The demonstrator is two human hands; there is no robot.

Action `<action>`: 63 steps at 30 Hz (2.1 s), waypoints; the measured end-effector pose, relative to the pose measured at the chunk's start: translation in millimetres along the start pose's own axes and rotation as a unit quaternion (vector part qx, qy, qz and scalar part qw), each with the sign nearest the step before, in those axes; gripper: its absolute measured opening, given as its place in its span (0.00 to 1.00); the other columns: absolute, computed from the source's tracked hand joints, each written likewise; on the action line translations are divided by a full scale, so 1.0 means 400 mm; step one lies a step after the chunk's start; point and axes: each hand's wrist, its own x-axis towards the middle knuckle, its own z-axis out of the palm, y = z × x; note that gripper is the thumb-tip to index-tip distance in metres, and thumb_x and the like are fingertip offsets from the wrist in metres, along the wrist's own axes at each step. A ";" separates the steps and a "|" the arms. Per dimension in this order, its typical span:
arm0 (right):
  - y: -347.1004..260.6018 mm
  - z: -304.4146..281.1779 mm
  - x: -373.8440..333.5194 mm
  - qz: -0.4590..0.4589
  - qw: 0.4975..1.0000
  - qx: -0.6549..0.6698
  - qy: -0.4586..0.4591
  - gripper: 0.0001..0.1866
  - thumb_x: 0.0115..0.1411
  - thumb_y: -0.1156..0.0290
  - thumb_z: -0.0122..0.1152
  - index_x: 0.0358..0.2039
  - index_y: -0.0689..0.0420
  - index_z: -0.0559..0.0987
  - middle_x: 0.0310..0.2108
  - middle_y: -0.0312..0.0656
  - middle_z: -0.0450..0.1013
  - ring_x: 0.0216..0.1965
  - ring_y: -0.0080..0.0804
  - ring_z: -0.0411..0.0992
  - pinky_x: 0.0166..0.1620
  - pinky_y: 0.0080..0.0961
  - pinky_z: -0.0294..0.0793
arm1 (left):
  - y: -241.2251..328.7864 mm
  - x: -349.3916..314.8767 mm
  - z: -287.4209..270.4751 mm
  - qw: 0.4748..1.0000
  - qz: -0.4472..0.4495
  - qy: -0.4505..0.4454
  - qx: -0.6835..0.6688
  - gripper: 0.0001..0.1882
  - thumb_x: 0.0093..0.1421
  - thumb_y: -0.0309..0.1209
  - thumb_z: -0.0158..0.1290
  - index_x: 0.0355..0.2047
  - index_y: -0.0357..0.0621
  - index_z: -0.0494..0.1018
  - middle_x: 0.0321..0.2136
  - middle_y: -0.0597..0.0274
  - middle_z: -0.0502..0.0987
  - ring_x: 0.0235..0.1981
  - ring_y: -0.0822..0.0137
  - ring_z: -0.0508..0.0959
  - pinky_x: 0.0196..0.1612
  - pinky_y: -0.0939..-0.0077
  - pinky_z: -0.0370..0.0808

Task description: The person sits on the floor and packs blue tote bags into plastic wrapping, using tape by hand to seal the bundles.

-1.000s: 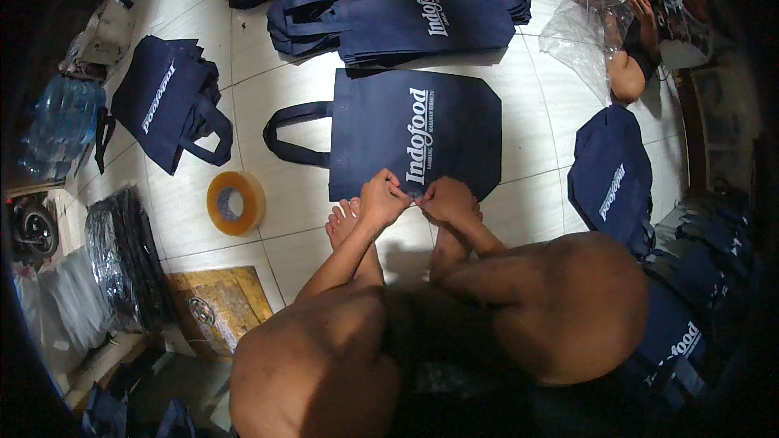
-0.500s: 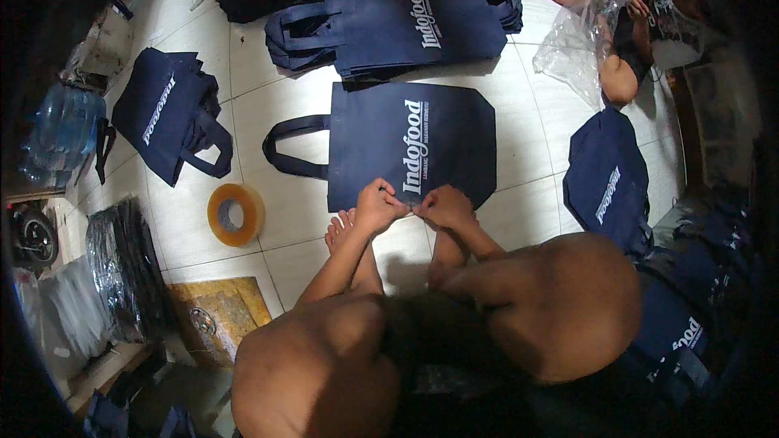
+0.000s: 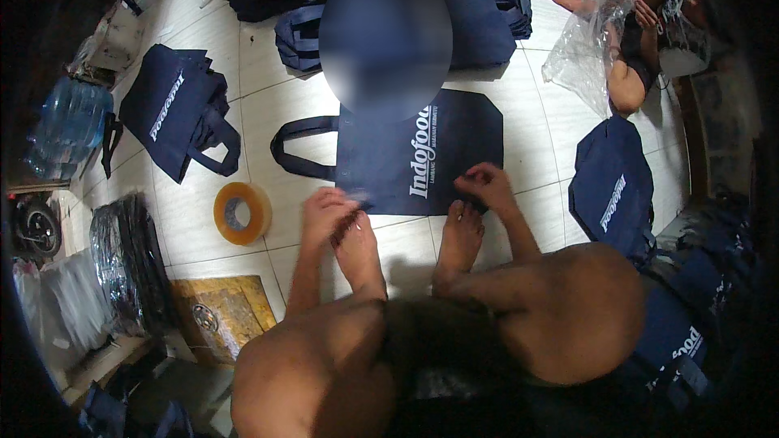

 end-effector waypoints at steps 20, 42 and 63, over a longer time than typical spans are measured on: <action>-0.100 -0.419 0.018 0.116 0.971 -0.019 0.209 0.26 0.51 0.69 0.77 0.46 0.62 0.73 0.38 0.44 0.76 0.39 0.30 0.74 0.42 0.28 0.75 | -0.281 -0.425 -0.566 0.738 -0.087 0.424 0.518 0.15 0.60 0.34 0.59 0.42 0.36 0.79 0.34 0.53 0.81 0.35 0.60 0.81 0.42 0.66 0.77; 0.101 -0.772 -0.037 0.028 0.885 -0.358 0.295 0.33 0.59 0.77 0.59 0.66 0.59 0.66 0.63 0.51 0.68 0.62 0.46 0.68 0.64 0.35 0.65 | -0.389 -0.855 -0.931 0.731 -0.250 0.408 0.487 0.14 0.56 0.36 0.58 0.35 0.37 0.81 0.33 0.42 0.81 0.38 0.42 0.81 0.42 0.50 0.78; 0.007 -0.788 0.213 -0.026 0.858 -0.447 0.253 0.27 0.59 0.71 0.64 0.58 0.62 0.72 0.53 0.54 0.72 0.54 0.50 0.71 0.61 0.37 0.67 | -0.267 -0.679 -0.926 0.682 -0.428 0.445 0.391 0.32 0.56 0.57 0.59 0.42 0.38 0.79 0.41 0.45 0.82 0.43 0.46 0.82 0.48 0.54 0.77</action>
